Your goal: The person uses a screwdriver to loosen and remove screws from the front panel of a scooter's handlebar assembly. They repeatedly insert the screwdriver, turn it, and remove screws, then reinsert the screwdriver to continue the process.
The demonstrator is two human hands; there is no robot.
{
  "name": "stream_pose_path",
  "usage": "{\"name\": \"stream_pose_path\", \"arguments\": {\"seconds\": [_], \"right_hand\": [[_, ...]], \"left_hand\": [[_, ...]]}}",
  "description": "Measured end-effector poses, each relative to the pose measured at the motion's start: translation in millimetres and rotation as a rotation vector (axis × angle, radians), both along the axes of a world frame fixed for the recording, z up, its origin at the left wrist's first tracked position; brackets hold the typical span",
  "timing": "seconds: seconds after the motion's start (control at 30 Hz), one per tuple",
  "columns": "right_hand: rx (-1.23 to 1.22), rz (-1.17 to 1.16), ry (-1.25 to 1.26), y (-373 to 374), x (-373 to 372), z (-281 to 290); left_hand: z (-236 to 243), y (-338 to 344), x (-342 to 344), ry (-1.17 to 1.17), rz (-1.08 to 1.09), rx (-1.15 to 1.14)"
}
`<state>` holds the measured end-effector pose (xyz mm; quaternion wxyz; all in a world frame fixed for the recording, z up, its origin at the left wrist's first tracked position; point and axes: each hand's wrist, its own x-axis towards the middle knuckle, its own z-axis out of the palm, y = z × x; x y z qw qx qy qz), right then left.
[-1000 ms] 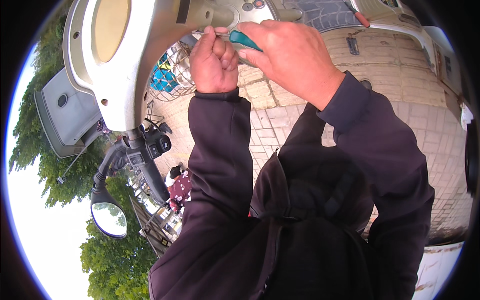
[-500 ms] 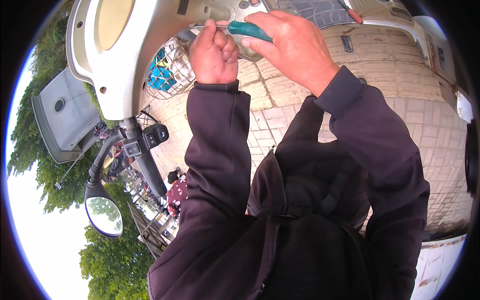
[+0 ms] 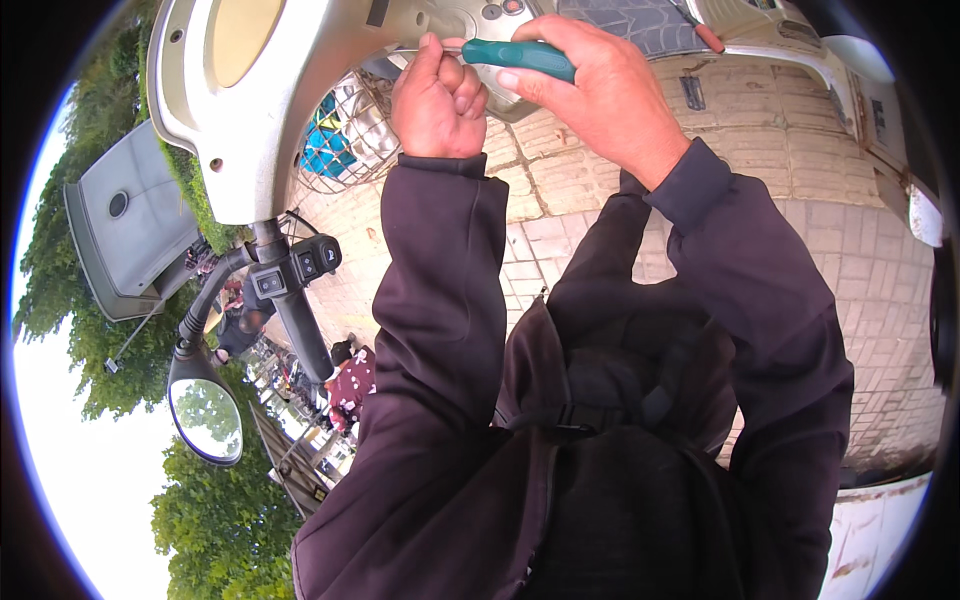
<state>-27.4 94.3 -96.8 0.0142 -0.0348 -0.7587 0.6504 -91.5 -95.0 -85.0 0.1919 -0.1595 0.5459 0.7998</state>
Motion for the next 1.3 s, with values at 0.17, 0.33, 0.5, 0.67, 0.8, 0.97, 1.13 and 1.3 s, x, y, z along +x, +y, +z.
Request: {"name": "stream_pose_path", "arguments": {"seconds": [0.17,0.33,0.5,0.67,0.8,0.97,1.13,1.3], "right_hand": [[-0.626,0.196,-0.443,6,-2,-1],[0.272,-0.130,0.419,-16,5,-6],[-0.278,-0.084,-0.082,-7,10,-1],[-0.244,-0.018,-0.154,-9,4,-4],[0.216,-0.224,0.435,-18,4,-2],[-0.233,-0.046,-0.165,-6,2,5],[0.011,-0.058,-0.029,-11,-5,-3],[0.193,-0.219,0.410,-17,2,-10]], "left_hand": [[-1,-1,3,0.014,0.008,0.026],[0,4,8,-0.041,0.005,-0.042],[0,7,-1,-0.054,-0.026,0.069],[3,9,5,-0.072,-0.007,0.016],[2,17,9,-0.094,0.035,-0.037],[1,21,6,-0.064,0.045,-0.061],[1,19,12,-0.094,0.009,-0.034],[2,23,15,-0.078,0.028,-0.083]]}}
